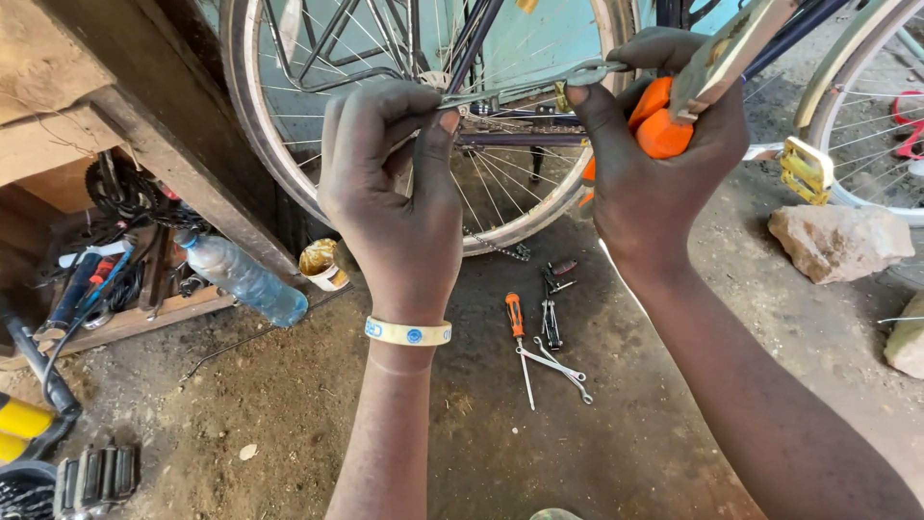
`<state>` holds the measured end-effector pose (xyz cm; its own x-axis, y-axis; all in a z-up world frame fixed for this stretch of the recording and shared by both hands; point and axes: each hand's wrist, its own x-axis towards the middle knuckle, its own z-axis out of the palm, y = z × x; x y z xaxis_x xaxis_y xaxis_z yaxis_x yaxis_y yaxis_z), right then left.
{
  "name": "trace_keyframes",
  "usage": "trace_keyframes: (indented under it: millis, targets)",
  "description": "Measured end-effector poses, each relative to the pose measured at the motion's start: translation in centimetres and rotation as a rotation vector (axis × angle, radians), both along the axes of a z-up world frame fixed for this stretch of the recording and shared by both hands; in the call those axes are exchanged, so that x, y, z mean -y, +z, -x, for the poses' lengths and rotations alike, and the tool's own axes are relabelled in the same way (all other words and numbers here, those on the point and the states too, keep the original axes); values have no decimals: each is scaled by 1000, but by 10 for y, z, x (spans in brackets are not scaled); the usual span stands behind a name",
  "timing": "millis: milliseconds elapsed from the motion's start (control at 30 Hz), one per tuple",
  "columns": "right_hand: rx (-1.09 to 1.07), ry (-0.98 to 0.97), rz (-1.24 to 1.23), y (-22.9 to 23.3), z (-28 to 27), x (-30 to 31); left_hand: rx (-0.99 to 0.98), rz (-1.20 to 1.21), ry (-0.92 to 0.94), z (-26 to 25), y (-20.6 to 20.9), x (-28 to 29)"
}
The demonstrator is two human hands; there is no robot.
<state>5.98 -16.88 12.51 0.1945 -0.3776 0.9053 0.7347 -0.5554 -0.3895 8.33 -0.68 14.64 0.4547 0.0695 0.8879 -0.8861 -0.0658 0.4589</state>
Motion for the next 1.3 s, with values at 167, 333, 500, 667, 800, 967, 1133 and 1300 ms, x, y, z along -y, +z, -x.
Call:
trace_keyframes:
  millis: [167, 333, 500, 667, 800, 967, 1133, 1300]
  targets:
    - [-6, 8, -17, 1, 10, -5, 7, 1, 28, 11, 2, 0]
    - [-4, -44, 12, -1, 15, -5, -20, 7, 45, 18, -1, -1]
    - [-30, -13, 19, -3, 21, -7, -11, -5, 60, 23, -1, -3]
    - [-39, -20, 18, -4, 22, -9, -4, -11, 67, 26, 0, -4]
    - [-40, -21, -16, -5, 24, -12, -47, 14, 31, 26, -1, -5]
    - [-22, -12, 13, -7, 25, -12, -52, 7, 20, 25, -4, -6]
    - [-31, -7, 5, -11, 26, -12, -18, -12, 53, 26, -8, -7]
    - [-54, -17, 3, -17, 28, -13, -62, 7, 34, 26, -19, -8]
